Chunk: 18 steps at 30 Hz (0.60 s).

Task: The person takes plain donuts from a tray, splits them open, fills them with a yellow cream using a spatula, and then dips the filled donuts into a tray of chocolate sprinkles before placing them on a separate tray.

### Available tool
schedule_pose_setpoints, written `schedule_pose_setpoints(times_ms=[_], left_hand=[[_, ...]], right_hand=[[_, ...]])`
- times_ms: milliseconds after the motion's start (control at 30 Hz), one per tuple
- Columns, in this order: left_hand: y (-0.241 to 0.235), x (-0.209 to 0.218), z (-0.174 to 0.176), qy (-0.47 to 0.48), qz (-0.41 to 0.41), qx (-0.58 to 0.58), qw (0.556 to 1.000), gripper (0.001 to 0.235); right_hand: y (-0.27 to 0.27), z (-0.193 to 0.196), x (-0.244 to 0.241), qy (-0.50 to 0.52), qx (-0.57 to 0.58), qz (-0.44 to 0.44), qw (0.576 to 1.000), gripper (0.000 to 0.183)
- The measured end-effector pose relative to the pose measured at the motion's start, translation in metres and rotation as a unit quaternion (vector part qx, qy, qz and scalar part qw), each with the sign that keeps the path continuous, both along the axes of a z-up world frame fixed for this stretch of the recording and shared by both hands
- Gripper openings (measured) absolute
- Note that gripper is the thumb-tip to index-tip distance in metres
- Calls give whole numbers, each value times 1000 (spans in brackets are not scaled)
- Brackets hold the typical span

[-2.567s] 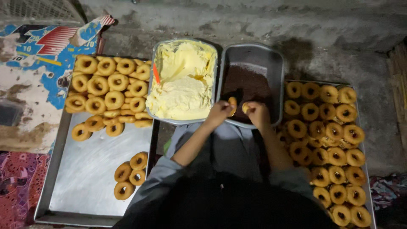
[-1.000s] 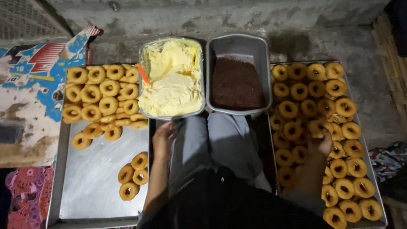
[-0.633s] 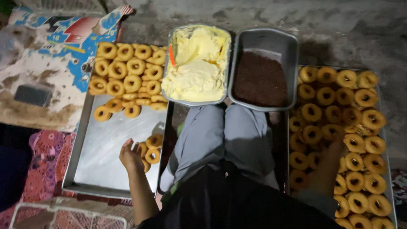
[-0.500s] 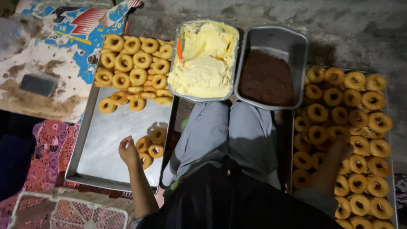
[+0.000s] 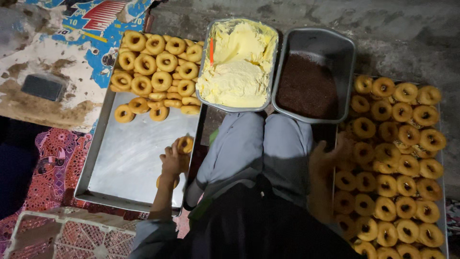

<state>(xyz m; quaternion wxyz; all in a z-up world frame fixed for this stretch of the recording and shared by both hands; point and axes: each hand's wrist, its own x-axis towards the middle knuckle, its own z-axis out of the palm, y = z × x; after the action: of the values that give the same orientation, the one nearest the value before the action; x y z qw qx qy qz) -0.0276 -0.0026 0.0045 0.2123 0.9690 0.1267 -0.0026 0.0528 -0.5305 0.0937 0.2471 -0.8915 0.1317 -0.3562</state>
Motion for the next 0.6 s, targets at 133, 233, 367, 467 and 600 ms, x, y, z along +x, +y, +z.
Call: schedule_pose_setpoints(times_ms=[133, 233, 367, 467, 600], left_hand=[[-2, 5, 5, 97, 5, -8, 995, 63], [9, 15, 6, 141, 63, -23, 988, 70], [17, 30, -9, 52, 20, -18, 998, 71], [7, 39, -15, 170, 82, -29, 982, 68], [-8, 60, 2, 186, 19, 55, 981, 56]], right_hand=[[50, 33, 4, -17, -21, 122, 992, 46], [80, 52, 6, -4, -2, 188, 982, 45], [106, 53, 7, 13, 128, 233, 964, 42], [112, 45, 7, 2, 151, 249, 957, 38], [109, 37, 4, 16, 153, 255, 955, 34]])
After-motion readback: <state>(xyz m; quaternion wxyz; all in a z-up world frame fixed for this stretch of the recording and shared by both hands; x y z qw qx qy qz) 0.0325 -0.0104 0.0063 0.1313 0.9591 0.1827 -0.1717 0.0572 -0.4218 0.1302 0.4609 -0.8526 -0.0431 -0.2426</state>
